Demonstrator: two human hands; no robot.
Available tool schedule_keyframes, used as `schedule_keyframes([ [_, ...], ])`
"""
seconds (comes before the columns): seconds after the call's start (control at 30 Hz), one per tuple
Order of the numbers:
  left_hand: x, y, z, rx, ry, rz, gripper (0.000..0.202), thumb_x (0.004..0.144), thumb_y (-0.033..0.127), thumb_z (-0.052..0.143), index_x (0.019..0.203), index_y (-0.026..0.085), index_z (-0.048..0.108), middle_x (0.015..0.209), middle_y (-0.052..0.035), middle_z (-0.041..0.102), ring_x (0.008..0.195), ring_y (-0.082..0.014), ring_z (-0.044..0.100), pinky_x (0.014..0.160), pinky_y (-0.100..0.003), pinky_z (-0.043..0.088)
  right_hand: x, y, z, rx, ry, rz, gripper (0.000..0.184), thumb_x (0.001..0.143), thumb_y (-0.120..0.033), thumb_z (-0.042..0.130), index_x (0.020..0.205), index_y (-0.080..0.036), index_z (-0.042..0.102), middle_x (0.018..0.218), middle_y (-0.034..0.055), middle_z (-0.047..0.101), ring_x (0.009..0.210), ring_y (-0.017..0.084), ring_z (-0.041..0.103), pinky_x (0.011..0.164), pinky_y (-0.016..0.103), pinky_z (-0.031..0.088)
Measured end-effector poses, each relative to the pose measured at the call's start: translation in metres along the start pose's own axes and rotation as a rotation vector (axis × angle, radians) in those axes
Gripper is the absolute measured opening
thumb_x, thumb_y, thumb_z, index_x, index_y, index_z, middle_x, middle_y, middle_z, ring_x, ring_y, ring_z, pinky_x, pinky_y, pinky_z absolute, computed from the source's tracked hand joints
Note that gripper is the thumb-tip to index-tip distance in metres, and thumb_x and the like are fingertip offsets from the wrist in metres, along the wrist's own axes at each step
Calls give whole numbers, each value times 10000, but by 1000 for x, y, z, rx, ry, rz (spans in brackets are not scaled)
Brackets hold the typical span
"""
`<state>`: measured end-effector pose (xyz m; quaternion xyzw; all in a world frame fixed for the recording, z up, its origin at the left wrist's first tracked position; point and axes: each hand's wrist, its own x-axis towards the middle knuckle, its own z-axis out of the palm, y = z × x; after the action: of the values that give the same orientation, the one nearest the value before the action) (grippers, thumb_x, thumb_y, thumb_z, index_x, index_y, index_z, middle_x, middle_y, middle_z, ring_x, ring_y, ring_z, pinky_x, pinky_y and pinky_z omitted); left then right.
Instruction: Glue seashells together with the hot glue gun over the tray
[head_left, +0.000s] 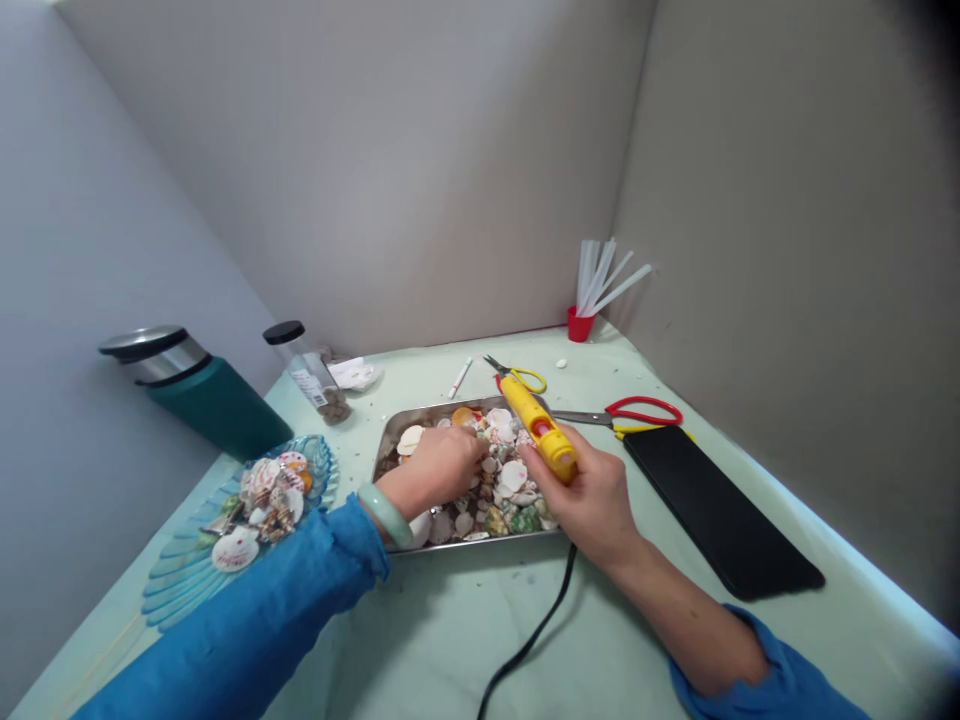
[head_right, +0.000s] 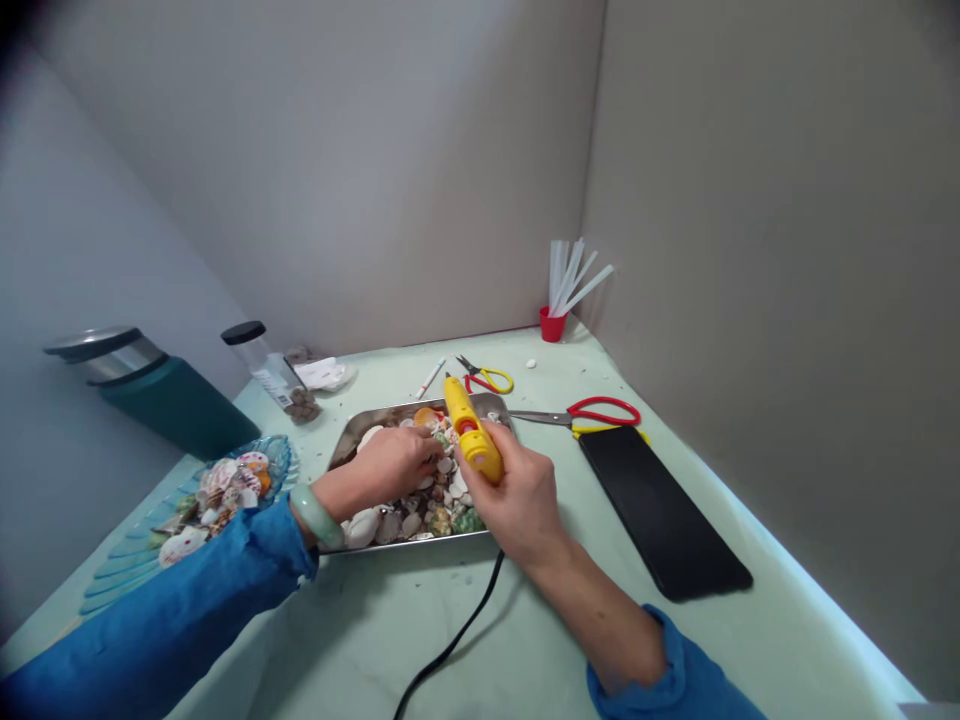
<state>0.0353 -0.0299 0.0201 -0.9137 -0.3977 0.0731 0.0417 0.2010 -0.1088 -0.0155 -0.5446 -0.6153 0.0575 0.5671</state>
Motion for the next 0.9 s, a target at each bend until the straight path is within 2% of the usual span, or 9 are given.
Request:
schedule_keyframes([
  [0.23,2,-8,5,-61,-5,-45,209,813,228,513,914,164,685,883,-115,680,857,-238,635,726,-309,453,1,-2,-2,9,-10,3,229,819,-334,593,976,-170,614,681,4,644,521,131,568,502,224,449],
  [0.4,0,-18,0,-247,27,7,239,829,272,515,932,203,719,927,-72,706,854,-204,626,773,-287,447,0,-2,-1,1,-11,-2,215,822,-336,582,961,-176,619,680,3,641,529,133,574,496,223,444],
  [0.47,-2,-20,-2,-421,-37,-21,233,820,294,532,896,192,727,859,-51,712,773,-176,623,719,-261,454,0,-1,-1,-1,-8,-1,227,826,-347,579,971,-177,617,680,4,643,522,133,569,496,225,445],
  [0.57,-6,-22,-3,-888,-235,-149,284,813,372,555,881,145,713,757,-45,702,585,-130,573,555,-238,454,0,-1,-1,3,-6,6,237,826,-352,585,982,-177,614,690,4,647,522,132,566,504,227,448],
  [0.63,-9,-22,-4,-1252,-325,-228,302,782,386,615,912,123,686,836,-69,712,547,-108,561,499,-230,457,0,-1,-1,5,-7,7,228,822,-345,591,974,-176,616,700,5,648,533,133,571,513,227,450],
  [0.7,-12,-23,-4,-1525,-351,-277,313,722,341,704,928,111,654,926,-101,711,563,-98,584,505,-225,478,0,-1,-1,7,-5,5,223,820,-336,596,971,-174,616,699,5,647,537,133,573,518,225,450],
  [0.8,-14,-24,-5,-1723,-365,-300,337,672,278,769,921,105,623,907,-113,708,562,-85,600,538,-220,502,0,0,0,10,-6,6,227,822,-332,597,986,-177,613,695,2,645,535,131,571,520,223,452],
  [0.9,-15,-23,-5,-1769,-365,-288,366,669,285,778,943,104,617,901,-109,703,551,-74,598,570,-227,512,0,0,0,6,-5,7,221,821,-331,596,984,-182,615,699,0,646,537,128,572,519,220,451],
])
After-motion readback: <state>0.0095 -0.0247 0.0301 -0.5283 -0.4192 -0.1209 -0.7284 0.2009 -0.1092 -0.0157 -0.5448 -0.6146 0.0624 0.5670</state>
